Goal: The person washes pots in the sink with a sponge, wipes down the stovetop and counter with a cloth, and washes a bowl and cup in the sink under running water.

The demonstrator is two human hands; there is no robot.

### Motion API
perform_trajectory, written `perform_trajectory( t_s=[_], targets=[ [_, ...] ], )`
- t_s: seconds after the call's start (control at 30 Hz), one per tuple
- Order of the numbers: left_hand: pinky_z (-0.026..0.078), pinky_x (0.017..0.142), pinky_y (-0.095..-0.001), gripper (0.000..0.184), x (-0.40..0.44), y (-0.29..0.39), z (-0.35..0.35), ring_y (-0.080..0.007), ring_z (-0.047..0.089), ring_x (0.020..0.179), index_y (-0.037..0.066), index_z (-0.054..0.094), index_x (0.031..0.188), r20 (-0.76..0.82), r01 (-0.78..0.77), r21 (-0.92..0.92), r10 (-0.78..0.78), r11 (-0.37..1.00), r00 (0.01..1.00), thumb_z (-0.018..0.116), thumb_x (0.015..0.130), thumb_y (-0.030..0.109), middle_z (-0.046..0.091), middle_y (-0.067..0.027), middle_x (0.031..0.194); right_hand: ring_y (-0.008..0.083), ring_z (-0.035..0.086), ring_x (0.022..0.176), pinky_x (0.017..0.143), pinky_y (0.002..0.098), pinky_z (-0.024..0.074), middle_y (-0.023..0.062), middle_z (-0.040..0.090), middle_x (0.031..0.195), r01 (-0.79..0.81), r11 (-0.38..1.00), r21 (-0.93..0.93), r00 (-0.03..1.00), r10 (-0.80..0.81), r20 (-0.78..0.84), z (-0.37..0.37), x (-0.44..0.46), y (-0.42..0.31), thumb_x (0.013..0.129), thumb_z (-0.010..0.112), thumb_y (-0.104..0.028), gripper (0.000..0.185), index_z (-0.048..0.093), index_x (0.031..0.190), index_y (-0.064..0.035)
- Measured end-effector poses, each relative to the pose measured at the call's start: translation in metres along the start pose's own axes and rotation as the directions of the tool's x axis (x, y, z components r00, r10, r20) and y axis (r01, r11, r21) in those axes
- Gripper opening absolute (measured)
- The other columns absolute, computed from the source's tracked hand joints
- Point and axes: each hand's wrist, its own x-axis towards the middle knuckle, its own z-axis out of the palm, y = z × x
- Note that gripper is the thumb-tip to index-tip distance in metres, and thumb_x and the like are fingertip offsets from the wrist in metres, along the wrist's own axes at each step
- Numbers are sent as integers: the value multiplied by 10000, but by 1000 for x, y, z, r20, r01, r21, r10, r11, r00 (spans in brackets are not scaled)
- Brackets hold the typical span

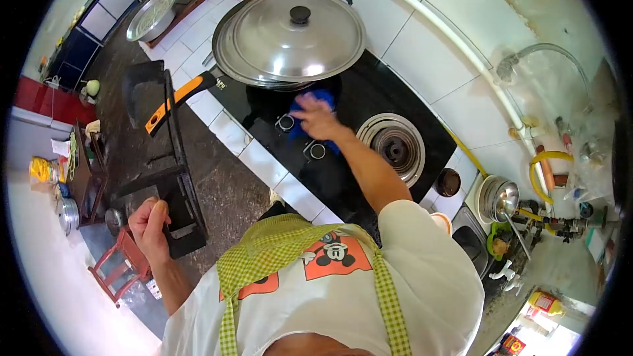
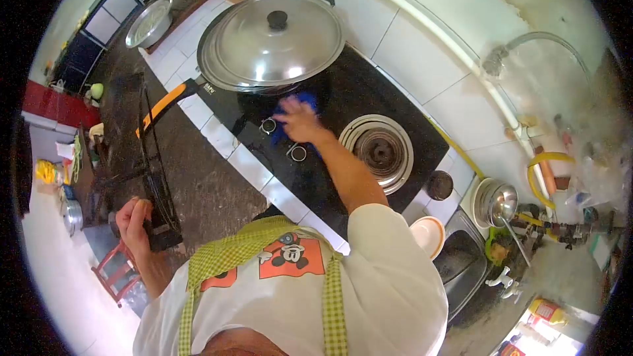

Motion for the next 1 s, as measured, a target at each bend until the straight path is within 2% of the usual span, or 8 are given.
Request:
perform_trajectory(
  t_s=[0.03,0.17,0.23,0.37,0.47,0.67,0.87,1.0],
  targets=[
    [241,494,-226,278,1,-4,-4,-75,343,530,22,428,538,-2,18,0,-18,1000,1000,512,796,84,396,-4,551,258,159,1309,1041,457,135,78,298,1373,47,969,242,998,-38,-42,10,5,-4,763,499,-127,395,528,1157,-133],
    [241,506,-223,268,9,6,-2,-75,341,539,19,431,545,-21,41,-4,-41,999,999,502,795,84,384,-1,557,278,222,1284,1027,447,204,89,340,1343,147,968,205,989,-149,-4,-12,-15,32,761,512,-118,417,499,1178,-122],
    [229,505,-223,264,13,3,-4,-73,334,538,16,432,552,-35,27,50,-25,998,999,504,793,95,371,4,558,318,276,1247,1004,461,235,129,368,1310,-56,997,-62,953,35,-301,-19,-33,51,789,499,-182,383,494,1168,-129],
    [225,506,-230,267,17,6,-1,-71,322,536,18,432,546,-71,27,107,-20,994,997,515,786,101,382,3,558,351,286,1223,966,480,263,155,361,1299,-365,926,-97,807,263,-529,-15,-14,67,819,448,-298,385,479,1166,-134],
    [232,510,-231,259,22,7,7,-73,330,539,20,438,550,-60,16,24,-14,1000,998,517,784,99,388,2,555,374,267,1226,974,486,243,158,342,1312,-500,860,-103,735,359,-576,-30,18,86,821,440,-322,405,464,1184,-144],
    [237,517,-234,269,21,23,18,-78,337,546,19,437,548,-38,65,26,-64,998,997,499,803,78,409,-10,560,408,203,1238,962,546,190,154,282,1351,-656,752,-64,666,536,-519,-69,-15,135,773,422,-597,610,414,1258,-227],
    [251,524,-238,271,30,10,19,-80,340,556,14,430,549,37,-5,-22,6,1000,999,493,807,72,422,-20,581,464,147,1243,990,563,133,224,190,1371,-830,555,54,483,765,-427,-69,-143,156,771,419,-619,629,344,1297,-284],
    [247,528,-232,280,34,18,24,-88,342,551,15,414,544,128,2,-63,6,998,992,498,803,80,400,-18,574,500,90,1240,989,569,121,226,123,1391,-866,487,118,423,837,-347,-58,-165,163,793,396,-586,608,310,1316,-287]
  ],
)
